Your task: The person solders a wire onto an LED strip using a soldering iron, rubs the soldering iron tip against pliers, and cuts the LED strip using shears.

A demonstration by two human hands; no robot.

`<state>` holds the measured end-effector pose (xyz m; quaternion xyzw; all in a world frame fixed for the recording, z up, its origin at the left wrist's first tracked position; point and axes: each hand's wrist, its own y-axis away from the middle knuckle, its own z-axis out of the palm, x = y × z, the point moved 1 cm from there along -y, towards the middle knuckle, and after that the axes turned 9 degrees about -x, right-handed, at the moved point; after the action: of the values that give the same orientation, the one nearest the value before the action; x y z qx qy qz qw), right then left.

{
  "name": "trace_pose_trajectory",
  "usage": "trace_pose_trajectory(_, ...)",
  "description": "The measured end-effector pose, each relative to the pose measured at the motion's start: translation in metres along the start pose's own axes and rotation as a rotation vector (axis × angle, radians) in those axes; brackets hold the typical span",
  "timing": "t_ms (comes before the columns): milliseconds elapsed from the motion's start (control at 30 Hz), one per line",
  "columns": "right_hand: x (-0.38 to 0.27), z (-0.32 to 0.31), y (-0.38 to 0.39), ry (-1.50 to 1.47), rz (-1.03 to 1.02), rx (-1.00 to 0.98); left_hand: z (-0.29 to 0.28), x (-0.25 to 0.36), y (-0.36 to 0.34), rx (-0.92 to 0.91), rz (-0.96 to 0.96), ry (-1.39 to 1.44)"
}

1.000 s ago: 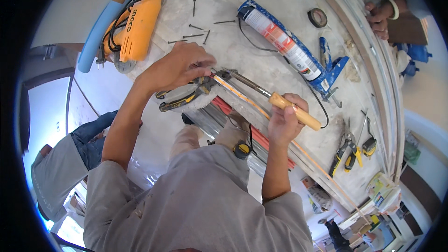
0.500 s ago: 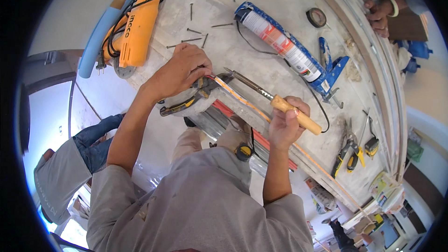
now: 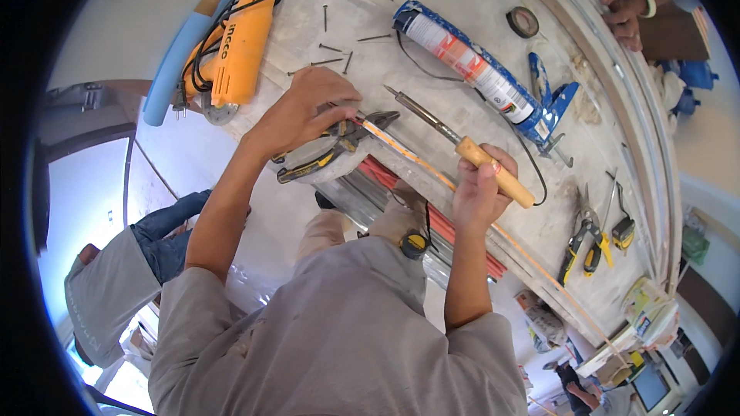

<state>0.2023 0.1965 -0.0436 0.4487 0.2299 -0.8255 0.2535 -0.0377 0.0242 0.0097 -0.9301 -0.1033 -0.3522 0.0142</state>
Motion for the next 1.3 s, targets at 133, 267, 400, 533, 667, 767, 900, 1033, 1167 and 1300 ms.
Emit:
trace_pose_trajectory(133, -0.002, 0.005, -0.001, -0.015, -0.021, 0.004, -0.007, 0.006, -0.010, -0.113, 0.031, -0.086)
trace_pose_trajectory(267, -0.005, 0.004, -0.004, -0.016, 0.020, 0.031, -0.013, 0.038, -0.007, 0.063, 0.143, -0.313)
trace_pose_trajectory(400, -0.038, 0.014, -0.005, -0.052, -0.089, -0.124, -0.020, 0.060, -0.004, 0.153, 0.218, -0.296)
trace_pose_trajectory(533, -0.069, 0.035, -0.002, 0.592, -0.413, -0.228, -0.030, 0.093, -0.003, 0.233, 0.294, -0.252)
trace_pose_trajectory(667, -0.031, 0.050, -0.001, 0.524, -0.550, -0.255, -0.026, 0.097, 0.001, 0.320, 0.154, -0.026)
trace_pose_trajectory(767, -0.018, 0.052, 0.003, 0.540, -0.522, -0.265, -0.019, 0.087, 0.001, 0.391, -0.013, 0.104)
trace_pose_trajectory(900, -0.009, 0.055, 0.005, 0.591, -0.431, -0.231, -0.014, 0.057, 0.000, 0.443, -0.303, 0.569)
trace_pose_trajectory(1033, 0.001, 0.054, 0.005, 0.668, -0.347, -0.207, 0.001, 0.027, 0.007, 0.609, -0.356, 0.876)
trace_pose_trajectory(1167, 0.001, 0.051, 0.004, 0.678, -0.342, -0.217, 0.014, 0.036, 0.027, 0.691, -0.442, 0.203)
trace_pose_trajectory(1300, -0.015, 0.046, 0.003, 0.765, -0.340, -0.242, 0.035, 0.056, 0.046, 0.399, -0.092, -0.191)
